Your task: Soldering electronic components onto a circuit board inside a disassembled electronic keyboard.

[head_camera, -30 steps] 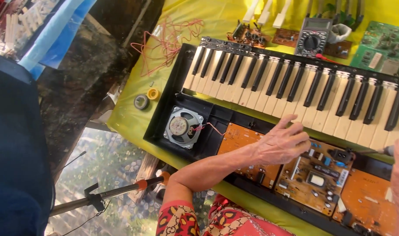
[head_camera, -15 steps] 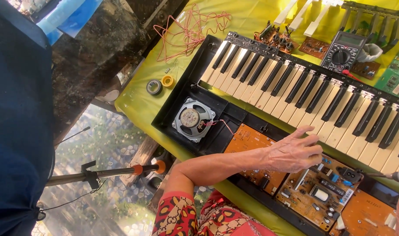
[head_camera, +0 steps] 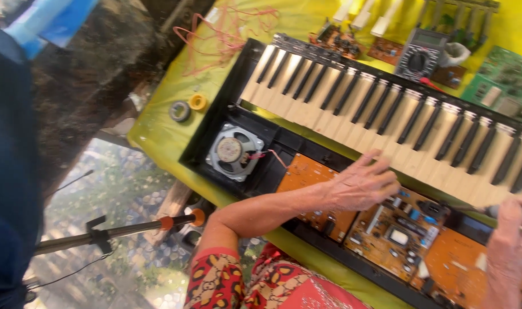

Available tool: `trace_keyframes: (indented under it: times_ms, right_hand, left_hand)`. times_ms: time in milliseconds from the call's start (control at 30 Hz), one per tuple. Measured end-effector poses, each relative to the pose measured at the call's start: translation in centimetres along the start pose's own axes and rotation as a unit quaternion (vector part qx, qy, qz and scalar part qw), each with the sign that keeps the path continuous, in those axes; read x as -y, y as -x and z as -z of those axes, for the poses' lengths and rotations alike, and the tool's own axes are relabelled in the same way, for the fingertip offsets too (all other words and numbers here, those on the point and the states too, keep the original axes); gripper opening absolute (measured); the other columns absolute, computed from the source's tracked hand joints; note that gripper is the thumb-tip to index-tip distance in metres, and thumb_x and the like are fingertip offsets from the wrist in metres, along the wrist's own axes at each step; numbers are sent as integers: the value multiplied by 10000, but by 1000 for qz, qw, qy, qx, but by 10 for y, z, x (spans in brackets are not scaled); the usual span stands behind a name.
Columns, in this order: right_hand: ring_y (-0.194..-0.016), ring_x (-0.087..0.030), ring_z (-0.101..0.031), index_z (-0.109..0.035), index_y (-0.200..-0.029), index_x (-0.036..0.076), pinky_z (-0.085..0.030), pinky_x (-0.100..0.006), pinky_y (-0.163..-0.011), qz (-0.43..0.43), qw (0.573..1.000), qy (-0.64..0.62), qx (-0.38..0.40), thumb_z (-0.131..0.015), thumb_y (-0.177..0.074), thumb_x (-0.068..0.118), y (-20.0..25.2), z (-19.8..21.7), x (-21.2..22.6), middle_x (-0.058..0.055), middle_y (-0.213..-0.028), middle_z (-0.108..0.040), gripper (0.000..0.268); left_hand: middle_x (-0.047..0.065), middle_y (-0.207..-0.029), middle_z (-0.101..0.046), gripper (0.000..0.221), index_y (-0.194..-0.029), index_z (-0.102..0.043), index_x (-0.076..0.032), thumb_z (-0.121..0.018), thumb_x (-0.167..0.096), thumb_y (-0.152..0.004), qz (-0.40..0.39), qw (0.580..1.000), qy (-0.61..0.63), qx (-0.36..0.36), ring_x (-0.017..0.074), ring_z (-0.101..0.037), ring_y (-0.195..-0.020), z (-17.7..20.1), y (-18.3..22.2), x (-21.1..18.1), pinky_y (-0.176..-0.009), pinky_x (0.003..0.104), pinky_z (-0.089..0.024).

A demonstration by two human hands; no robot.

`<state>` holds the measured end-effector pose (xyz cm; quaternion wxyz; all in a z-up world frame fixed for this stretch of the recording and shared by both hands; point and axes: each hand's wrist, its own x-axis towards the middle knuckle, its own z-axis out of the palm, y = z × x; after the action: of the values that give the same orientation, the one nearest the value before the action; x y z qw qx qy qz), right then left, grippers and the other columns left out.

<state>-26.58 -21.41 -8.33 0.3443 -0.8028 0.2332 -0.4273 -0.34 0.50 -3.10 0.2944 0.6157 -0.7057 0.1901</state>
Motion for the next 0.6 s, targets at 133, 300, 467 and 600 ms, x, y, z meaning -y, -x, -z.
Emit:
trace_keyframes:
  times_ms: [133, 300, 467, 600]
  right_hand:
    - [-939, -306, -575, -686, -1196, -148, -438, -425, -838, -2, 997, 59, -40, -729, -1221, -79, -30, -2, 63, -244, -1079, -632, 85]
    - [-740, -278, -625, -726, -1072, -119, -515, -423, -679, 51, 996, 47, -57, -677, -1086, -36, -46, -7, 104, -182, -855, -650, 97]
    - [-649, -273, -625, -696, -963, -47, -495, -371, -614, 76, 992, 56, -80, -737, -1005, 5, -45, -7, 81, -124, -753, -632, 78]
    - [-600, -276, -623, -719, -884, -1, -518, -330, -611, 124, 986, 58, -94, -804, -948, 27, -42, -10, 54, -86, -729, -619, 110]
  left_hand:
    - [99, -984, -634, 194, -1079, -682, -73, -649, -62, -889, -25, 996, -35, 83, 288, -568, -1093, 15, -1, 2, -1117, 551, -384]
    - [125, -979, -658, 204, -1061, -685, -32, -636, -11, -865, -19, 997, -4, 72, 316, -579, -1085, 17, -5, 3, -1117, 574, -374]
    - [95, -900, -571, 187, -1020, -673, -31, -650, 6, -838, -29, 998, 29, 50, 283, -538, -960, 16, -13, 0, -1089, 574, -380]
    - [78, -866, -547, 235, -1005, -680, -68, -659, -25, -775, -25, 998, 23, 44, 270, -552, -879, 19, -17, 0, -1078, 587, -383]
